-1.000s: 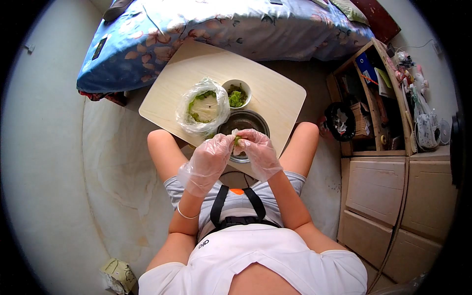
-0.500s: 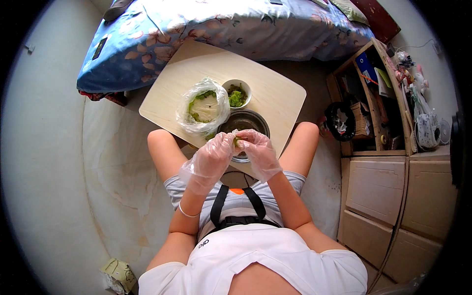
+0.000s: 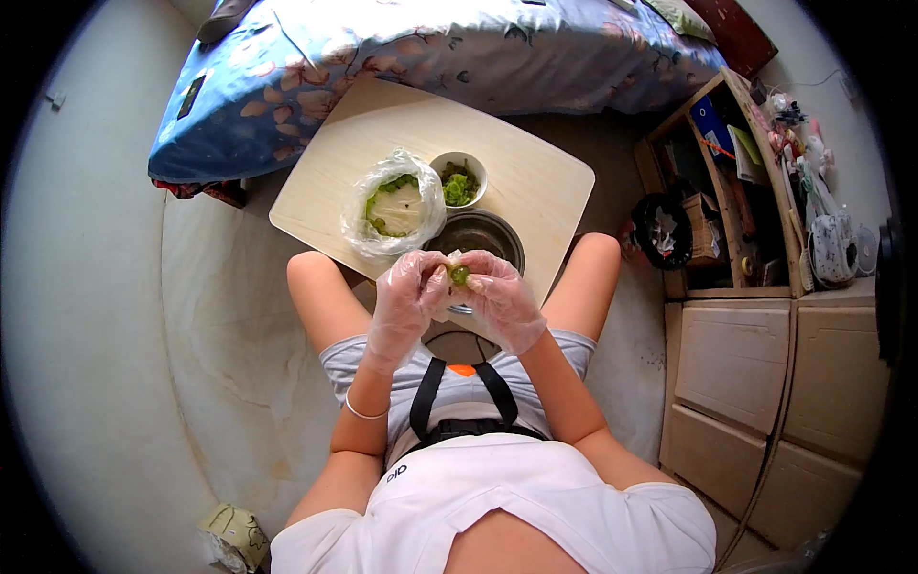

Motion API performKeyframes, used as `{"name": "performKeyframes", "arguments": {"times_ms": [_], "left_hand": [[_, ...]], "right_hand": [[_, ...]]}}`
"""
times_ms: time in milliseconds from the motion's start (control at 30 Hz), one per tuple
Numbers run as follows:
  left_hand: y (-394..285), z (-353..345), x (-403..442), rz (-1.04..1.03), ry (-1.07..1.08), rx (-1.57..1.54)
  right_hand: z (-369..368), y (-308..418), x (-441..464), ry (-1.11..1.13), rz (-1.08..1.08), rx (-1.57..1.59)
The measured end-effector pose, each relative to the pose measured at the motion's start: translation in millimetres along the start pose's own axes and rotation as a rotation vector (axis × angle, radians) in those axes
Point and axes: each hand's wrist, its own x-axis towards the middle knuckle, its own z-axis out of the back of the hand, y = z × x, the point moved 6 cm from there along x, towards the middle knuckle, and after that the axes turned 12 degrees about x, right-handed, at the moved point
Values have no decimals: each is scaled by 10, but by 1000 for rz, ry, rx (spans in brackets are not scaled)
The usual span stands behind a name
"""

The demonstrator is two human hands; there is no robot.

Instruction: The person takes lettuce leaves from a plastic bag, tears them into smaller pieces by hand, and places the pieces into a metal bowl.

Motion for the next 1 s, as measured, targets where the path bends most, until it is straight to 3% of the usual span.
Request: {"name": "performKeyframes", "arguments": {"times_ms": [133,367,767,1000], "left_hand": [[66,-15,-18,95,23,-160],[-6,-13,7,-3,48,-37],[-9,131,46,88,-63,61],[-8,144,65,-10,-130,201]], "right_hand": [[-111,-4,-8,38,-36,123],[97,-41,83,152,6,48],[58,-18,20,54,-64,137],[33,-49,7,20,-90,177]]}}
